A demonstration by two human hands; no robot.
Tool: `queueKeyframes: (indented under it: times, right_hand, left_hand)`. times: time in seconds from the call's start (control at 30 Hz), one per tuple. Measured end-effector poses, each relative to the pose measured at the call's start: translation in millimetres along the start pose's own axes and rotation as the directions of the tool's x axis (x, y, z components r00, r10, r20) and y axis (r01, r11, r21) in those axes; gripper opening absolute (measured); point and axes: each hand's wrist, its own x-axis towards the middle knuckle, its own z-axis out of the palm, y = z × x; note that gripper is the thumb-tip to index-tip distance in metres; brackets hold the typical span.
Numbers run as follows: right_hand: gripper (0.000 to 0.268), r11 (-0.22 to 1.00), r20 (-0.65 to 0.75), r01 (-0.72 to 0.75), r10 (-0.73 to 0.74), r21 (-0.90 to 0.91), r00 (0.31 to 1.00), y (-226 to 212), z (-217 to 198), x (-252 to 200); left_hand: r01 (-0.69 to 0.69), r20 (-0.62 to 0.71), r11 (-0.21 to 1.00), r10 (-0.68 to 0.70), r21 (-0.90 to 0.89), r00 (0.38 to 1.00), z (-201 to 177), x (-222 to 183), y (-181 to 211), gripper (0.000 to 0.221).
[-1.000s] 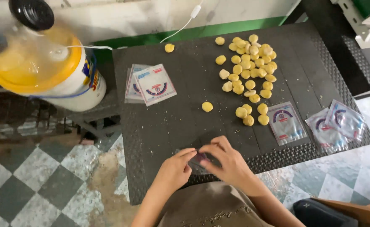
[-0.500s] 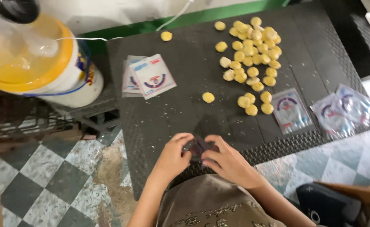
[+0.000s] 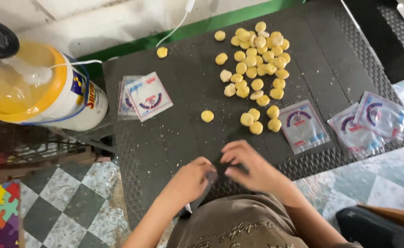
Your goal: Packaging small yellow bread rolls into plastic bags at a packaging station.
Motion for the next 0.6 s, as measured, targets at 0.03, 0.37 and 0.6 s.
queueKeyframes:
  times: [0.03, 0.37, 0.6]
  right_hand:
    - [0.014, 0.998, -0.077, -0.046, 0.042, -0.047, 0.996, 20.6, -13.1, -3.8]
    - [0.035, 0.654, -0.213, -0.505, 0.476, -0.563, 0.853, 198.7, -33.8, 10.5]
    - [0.038, 0.614, -0.209, -0.382, 0.337, -0.691, 0.918, 193.6, -11.3, 4.5]
  left_hand:
    - [0.104, -0.029, 0.994, -0.104, 0.014, 0.994, -6.8, -1.1, 8.6, 0.028]
    - [0.277, -0.548, 0.961, -0.221, 0.021, 0.807, -2.9, 6.7, 19.1, 0.034]
    - [0.349, -0.354, 0.878, -0.457, -0.327, 0.816, -9.7, -9.9, 25.2, 0.042]
